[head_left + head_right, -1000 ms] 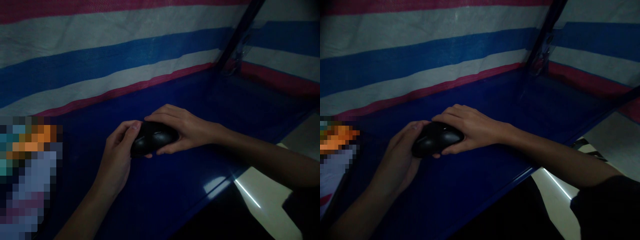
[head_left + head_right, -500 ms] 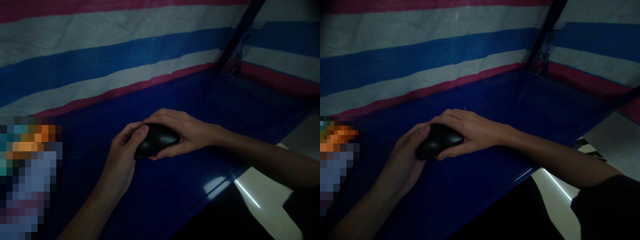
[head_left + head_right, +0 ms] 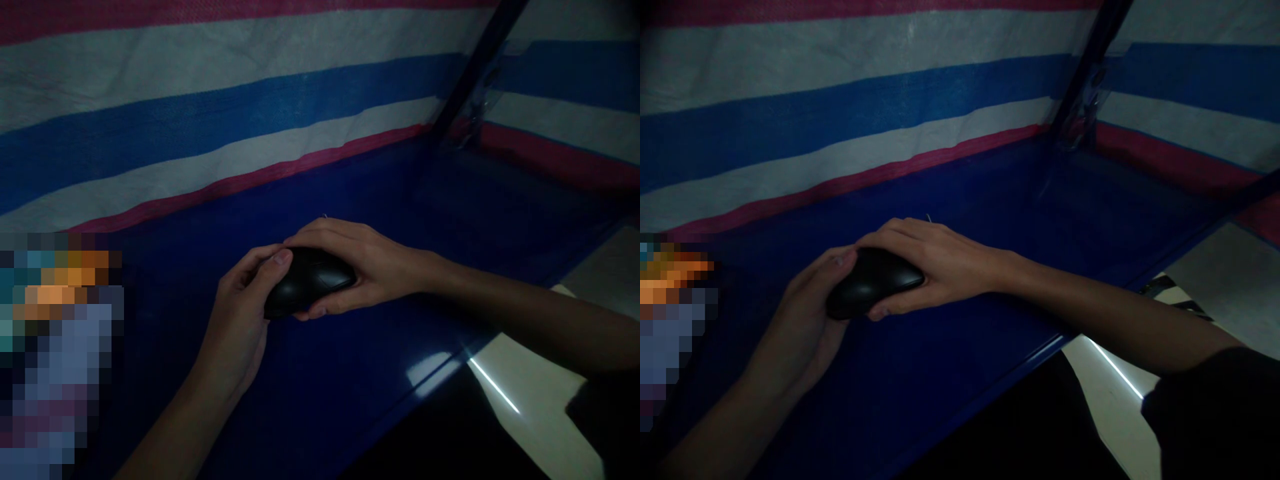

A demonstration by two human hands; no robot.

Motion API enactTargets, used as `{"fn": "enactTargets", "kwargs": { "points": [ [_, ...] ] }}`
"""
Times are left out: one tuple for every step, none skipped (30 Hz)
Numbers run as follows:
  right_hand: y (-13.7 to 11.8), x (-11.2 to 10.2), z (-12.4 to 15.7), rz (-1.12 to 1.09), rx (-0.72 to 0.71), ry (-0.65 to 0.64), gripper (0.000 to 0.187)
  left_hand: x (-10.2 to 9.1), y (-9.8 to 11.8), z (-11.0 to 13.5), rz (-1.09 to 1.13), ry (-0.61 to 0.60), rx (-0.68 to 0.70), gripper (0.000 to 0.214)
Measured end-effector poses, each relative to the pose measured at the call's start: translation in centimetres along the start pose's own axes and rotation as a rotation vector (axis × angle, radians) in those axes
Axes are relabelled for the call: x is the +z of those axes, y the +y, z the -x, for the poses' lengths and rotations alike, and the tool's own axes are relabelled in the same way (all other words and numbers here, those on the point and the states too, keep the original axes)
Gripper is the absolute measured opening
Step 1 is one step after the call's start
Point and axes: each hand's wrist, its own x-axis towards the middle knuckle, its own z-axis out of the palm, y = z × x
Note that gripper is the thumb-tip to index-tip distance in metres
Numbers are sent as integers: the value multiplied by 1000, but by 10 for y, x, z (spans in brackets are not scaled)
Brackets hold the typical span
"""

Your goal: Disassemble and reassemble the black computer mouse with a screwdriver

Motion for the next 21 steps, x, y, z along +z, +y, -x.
{"fn": "enactTargets", "kwargs": {
  "points": [
    [0, 1, 0, 2, -2, 11, 57, 0, -1, 0, 0, -2, 20, 20],
    [0, 1, 0, 2, -5, 26, 57, -1, -2, -1, 1, -2, 46, 19],
    [0, 2, 0, -1, -10, 43, 56, -1, -2, -1, 2, -1, 78, 19],
    [-1, 2, 0, -4, -17, 62, 56, -1, -3, -1, 2, -1, 108, 20],
    [-1, 2, 0, -7, -25, 82, 56, -1, -3, -1, 0, -2, 131, 20],
    [-1, 3, 0, -8, -28, 96, 57, -1, -3, -1, -3, -2, 146, 21],
    [-1, 3, 0, -10, -27, 103, 58, -1, -3, 0, -6, -1, 154, 22],
    [-1, 3, 0, -12, -21, 104, 59, 0, -3, 0, -11, 0, 156, 23],
    [-1, 3, 0, -16, -15, 102, 60, 1, -3, 1, -17, -2, 154, 23],
    [-1, 3, 0, -22, -11, 103, 61, 1, -3, 1, -27, -3, 152, 24],
    [-1, 2, 0, -29, -11, 104, 63, 2, -3, 2, -36, -5, 145, 24],
    [-1, 2, 1, -35, -15, 109, 65, 3, -2, 3, -44, -13, 131, 25],
    [0, 2, 1, -39, -24, 116, 66, 3, -2, 4, -50, -26, 112, 26],
    [0, 1, 1, -44, -30, 122, 68, 4, -1, 4, -52, -41, 91, 28],
    [0, 1, 1, -53, -34, 122, 68, 4, 0, 5, -50, -54, 72, 29],
    [0, 1, 1, -67, -33, 115, 68, 4, 1, 6, -43, -61, 59, 29],
    [0, 1, 1, -86, -30, 105, 67, 4, 2, 6, -35, -64, 47, 29],
    [-1, 1, 1, -111, -17, 95, 66, 4, 3, 6, -25, -57, 42, 28],
    [-2, 0, 0, -148, 16, 91, 62, 4, 4, 6, -12, -47, 36, 27],
    [-3, 0, -2, -196, 72, 103, 55, 5, 5, 6, 3, -33, 36, 26],
    [-5, -1, -4, -248, 146, 132, 47, 5, 5, 5, 16, -17, 42, 26]
  ]
}}
